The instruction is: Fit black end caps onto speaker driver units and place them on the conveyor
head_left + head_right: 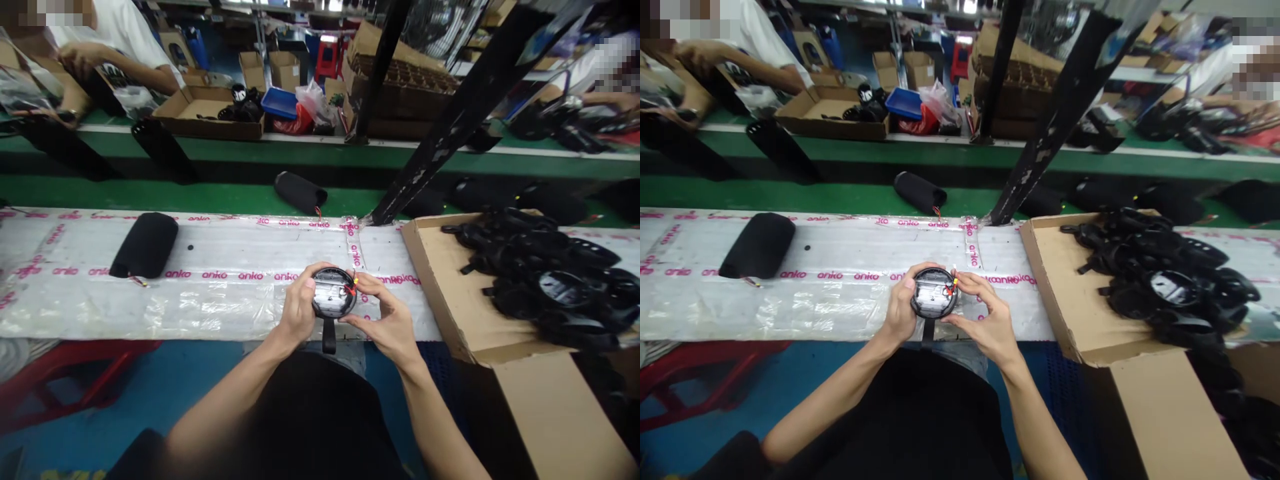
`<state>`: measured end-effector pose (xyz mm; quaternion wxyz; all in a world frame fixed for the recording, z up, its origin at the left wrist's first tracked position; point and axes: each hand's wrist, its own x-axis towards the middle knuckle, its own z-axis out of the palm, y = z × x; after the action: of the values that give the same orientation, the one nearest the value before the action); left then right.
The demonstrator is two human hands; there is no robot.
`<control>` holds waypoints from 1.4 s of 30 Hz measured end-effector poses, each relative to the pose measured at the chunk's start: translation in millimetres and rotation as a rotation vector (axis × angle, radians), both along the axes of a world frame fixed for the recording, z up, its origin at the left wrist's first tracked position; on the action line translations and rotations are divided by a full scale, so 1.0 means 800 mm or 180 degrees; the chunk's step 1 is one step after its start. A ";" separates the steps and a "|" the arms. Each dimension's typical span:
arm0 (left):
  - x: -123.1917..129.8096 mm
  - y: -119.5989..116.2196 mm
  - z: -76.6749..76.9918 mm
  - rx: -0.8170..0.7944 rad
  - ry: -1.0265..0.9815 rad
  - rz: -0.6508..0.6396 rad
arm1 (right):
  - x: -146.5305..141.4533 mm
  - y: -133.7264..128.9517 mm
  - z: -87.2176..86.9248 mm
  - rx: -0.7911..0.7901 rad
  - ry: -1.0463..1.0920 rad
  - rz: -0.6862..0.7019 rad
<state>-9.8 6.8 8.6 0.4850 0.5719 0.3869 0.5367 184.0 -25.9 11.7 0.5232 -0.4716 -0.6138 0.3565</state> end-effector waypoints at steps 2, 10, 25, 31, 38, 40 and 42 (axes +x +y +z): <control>0.002 -0.001 -0.001 -0.0020 -0.0062 -0.0008 | 0.005 0.001 -0.001 -0.0098 0.0022 0.0038; -0.041 0.009 0.004 -0.0133 0.0054 -0.1014 | 0.045 0.018 0.005 -0.0906 0.0038 0.0409; -0.075 0.034 -0.022 0.0277 0.1197 -0.0644 | -0.106 0.355 -0.016 -0.0773 -0.1096 -0.0173; -0.169 0.176 0.035 0.0266 0.1111 0.0746 | -0.036 0.309 0.040 -0.0302 -0.1178 -0.0343; -0.181 0.382 0.047 0.0061 0.1362 0.1441 | 0.054 0.169 0.102 0.0113 -0.1970 0.0727; -0.173 0.403 0.040 -0.0081 0.1425 0.1406 | 0.060 0.130 0.101 -0.0026 -0.2024 0.1148; -0.170 0.412 0.034 -0.0222 0.1456 0.1366 | 0.059 0.099 0.095 -0.0217 -0.1995 0.1409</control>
<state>-145.5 336.2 35.5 0.2804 0.5660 0.6160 0.4707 231.0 53.0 88.0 0.2046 -0.4309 -0.8188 0.3195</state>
